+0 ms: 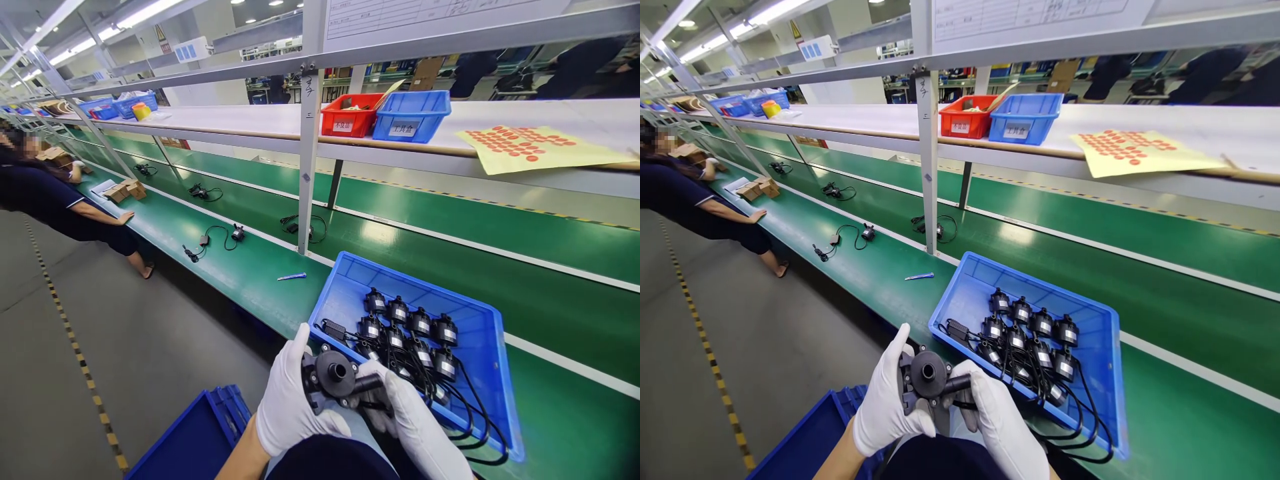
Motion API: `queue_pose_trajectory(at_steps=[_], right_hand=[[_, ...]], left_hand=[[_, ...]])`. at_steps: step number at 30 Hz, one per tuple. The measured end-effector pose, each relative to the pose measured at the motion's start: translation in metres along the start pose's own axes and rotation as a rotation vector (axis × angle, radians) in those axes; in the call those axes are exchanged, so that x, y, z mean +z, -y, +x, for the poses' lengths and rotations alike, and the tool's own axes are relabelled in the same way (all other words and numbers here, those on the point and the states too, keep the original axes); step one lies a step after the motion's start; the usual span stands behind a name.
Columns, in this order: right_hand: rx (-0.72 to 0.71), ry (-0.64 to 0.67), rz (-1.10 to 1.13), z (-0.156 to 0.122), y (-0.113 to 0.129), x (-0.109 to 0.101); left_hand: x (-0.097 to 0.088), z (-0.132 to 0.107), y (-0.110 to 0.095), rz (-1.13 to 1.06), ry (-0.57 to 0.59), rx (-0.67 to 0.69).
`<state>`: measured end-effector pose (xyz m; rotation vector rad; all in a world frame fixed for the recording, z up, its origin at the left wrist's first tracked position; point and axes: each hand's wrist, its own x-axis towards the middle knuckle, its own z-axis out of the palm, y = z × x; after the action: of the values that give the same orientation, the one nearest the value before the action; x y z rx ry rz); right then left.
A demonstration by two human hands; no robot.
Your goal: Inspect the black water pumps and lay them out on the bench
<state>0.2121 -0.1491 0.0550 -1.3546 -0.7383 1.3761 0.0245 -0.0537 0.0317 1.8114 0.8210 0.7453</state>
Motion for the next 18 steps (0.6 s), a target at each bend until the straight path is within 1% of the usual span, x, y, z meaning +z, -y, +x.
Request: queue_pose_trajectory(at_steps=[7, 15, 18], right_hand=[[-0.078, 0.045, -0.103, 0.000, 0.005, 0.001], [-0.053, 0.050, -0.090, 0.001, -0.006, -0.004], [-0.045, 0.049, -0.103, 0.001, -0.007, -0.004]], left_hand=[[0.005, 0.001, 0.007, 0.033, -0.032, 0.037], [0.005, -0.001, 0.003, 0.067, -0.030, 0.077], [0.006, 0.000, 0.002, 0.079, -0.038, 0.093]])
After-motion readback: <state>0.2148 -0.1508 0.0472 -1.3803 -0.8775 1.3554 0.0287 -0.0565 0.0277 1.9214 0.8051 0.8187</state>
